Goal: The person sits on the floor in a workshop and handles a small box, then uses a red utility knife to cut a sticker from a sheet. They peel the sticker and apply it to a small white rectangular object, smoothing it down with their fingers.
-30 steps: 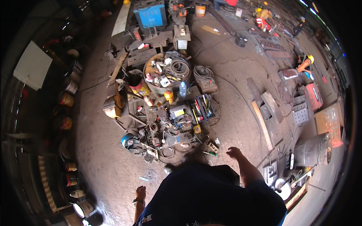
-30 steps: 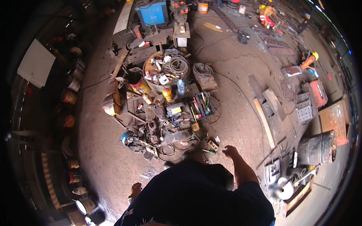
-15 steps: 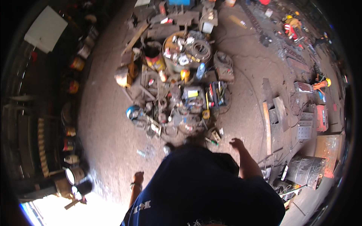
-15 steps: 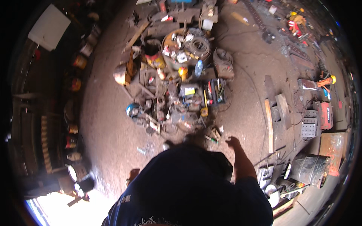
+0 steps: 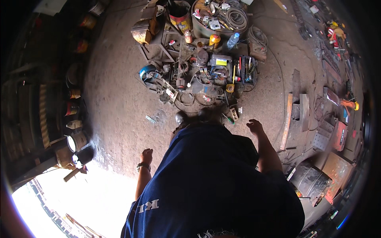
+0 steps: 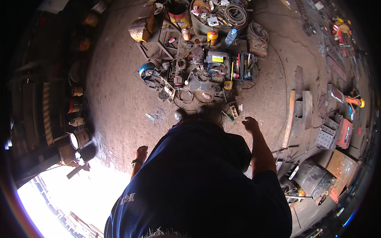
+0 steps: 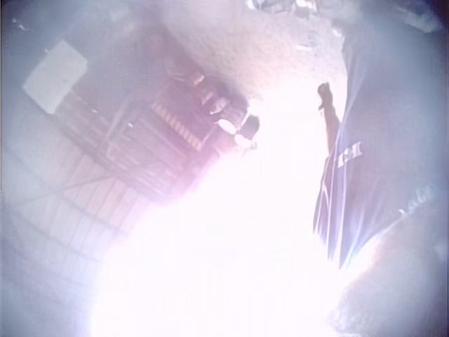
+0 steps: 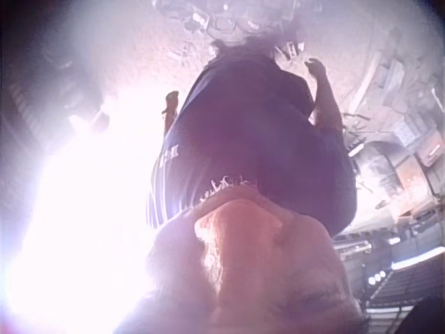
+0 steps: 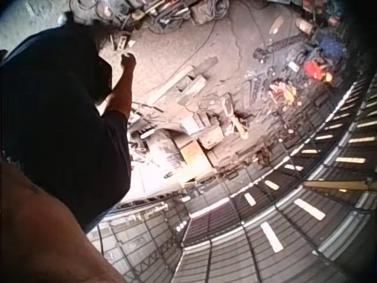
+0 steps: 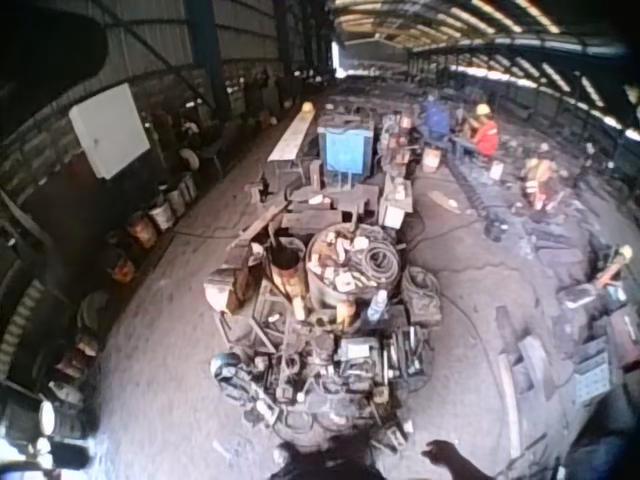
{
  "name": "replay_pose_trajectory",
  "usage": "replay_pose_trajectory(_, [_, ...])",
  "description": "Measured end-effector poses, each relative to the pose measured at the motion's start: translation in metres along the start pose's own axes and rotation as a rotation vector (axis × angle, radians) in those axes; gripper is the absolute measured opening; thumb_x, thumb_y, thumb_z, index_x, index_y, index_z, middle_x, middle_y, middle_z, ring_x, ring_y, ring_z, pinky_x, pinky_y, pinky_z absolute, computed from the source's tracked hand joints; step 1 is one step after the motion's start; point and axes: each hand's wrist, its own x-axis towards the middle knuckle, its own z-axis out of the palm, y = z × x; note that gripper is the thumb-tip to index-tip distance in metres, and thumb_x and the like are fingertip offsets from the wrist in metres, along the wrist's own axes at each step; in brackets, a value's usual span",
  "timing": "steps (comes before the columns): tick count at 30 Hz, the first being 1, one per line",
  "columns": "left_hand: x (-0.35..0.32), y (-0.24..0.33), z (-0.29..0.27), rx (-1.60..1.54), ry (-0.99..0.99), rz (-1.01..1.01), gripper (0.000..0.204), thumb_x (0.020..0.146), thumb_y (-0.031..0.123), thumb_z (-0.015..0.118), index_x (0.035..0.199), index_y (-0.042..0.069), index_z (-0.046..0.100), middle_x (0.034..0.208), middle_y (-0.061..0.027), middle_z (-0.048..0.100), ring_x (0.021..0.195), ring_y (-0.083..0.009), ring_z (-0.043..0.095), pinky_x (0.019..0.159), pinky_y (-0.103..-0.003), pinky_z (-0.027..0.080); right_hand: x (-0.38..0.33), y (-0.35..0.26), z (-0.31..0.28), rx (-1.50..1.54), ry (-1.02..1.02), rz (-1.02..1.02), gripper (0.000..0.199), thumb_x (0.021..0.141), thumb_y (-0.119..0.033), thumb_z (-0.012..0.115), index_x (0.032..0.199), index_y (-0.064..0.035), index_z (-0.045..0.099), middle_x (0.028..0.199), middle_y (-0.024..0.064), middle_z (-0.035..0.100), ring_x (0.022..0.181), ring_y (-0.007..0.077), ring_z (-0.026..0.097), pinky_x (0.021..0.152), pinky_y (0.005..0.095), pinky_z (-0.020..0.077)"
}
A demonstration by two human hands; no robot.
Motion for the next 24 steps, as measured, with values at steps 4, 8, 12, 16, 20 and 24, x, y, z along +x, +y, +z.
replay_pose_trajectory(4, [-0.011, -0.004, -0.004, 0.062, 0.002, 0.027, 0.043, 0.093, 0.041, 0.073, 0.122, 0.009, 0.077, 0.125, -0.0195, 0.074, 0.122, -0.034, 0.069, 0.104, -0.043, 0.053, 0.001, -0.003, -0.001, 0.023, 0.021, -0.007, 0.048, 0.092, -0.037, 0.08, 0.13, -0.0085, 0.07, 0.118, 0.0188, 0.076, 0.11, 0.0319, 0.073, 0.095, 0.0413, 0.0581])
replay_pose_trajectory(8, [0.001, -0.008, -0.004, 0.017, 0.02, 0.088, 0.037, 0.094, 0.039, 0.073, 0.116, 0.01, 0.079, 0.123, -0.0169, 0.076, 0.12, -0.0314, 0.07, 0.103, -0.042, 0.054, 0.007, -0.007, -0.001, 0.072, 0.017, -0.016, 0.049, 0.092, -0.037, 0.079, 0.13, -0.008, 0.07, 0.117, 0.0195, 0.076, 0.11, 0.0324, 0.074, 0.095, 0.0416, 0.0585])
replay_pose_trajectory(12, [0.012, 0.01, 0.001, -0.007, -0.009, 0.054, 0.037, 0.095, 0.036, 0.073, 0.12, 0.01, 0.078, 0.124, -0.0169, 0.076, 0.121, -0.0313, 0.07, 0.103, -0.041, 0.054, 0.012, -0.002, 0.002, 0.009, 0.067, -0.04, 0.051, 0.092, -0.039, 0.078, 0.13, -0.0063, 0.07, 0.113, 0.0198, 0.077, 0.105, 0.0317, 0.075, 0.092, 0.0402, 0.0592])
replay_pose_trajectory(16, [0.028, 0.016, 0.0, -0.016, 0.01, 0.133, 0.041, 0.096, 0.037, 0.074, 0.126, 0.009, 0.075, 0.123, -0.0177, 0.076, 0.119, -0.0316, 0.071, 0.1, -0.041, 0.055, 0.007, -0.002, 0.006, 0.026, 0.023, 0.026, 0.053, 0.092, -0.038, 0.078, 0.134, -0.0075, 0.068, 0.113, 0.0186, 0.077, 0.108, 0.0317, 0.074, 0.095, 0.0407, 0.0586])
replay_pose_trajectory(20, [0.027, 0.045, 0.002, -0.054, -0.007, 0.188, 0.044, 0.096, 0.037, 0.074, 0.129, 0.007, 0.073, 0.107, -0.0152, 0.078, 0.099, -0.0253, 0.074, 0.087, -0.038, 0.058, 0.003, 0.01, 0.002, 0.116, 0.043, 0.081, 0.064, 0.091, -0.037, 0.079, 0.145, -0.0088, 0.059, 0.111, 0.0177, 0.078, 0.108, 0.0325, 0.074, 0.095, 0.042, 0.0585])
replay_pose_trajectory(24, [0.011, 0.07, -0.004, -0.071, -0.023, 0.13, 0.039, 0.097, 0.031, 0.073, 0.127, 0.006, 0.074, 0.106, -0.0088, 0.078, 0.093, -0.0182, 0.073, 0.085, -0.036, 0.058, -0.006, 0.012, 0.0, 0.122, 0.098, 0.121, 0.075, 0.091, -0.036, 0.079, 0.154, -0.0089, 0.048, 0.111, 0.0176, 0.078, 0.108, 0.0335, 0.074, 0.095, 0.043, 0.0584])
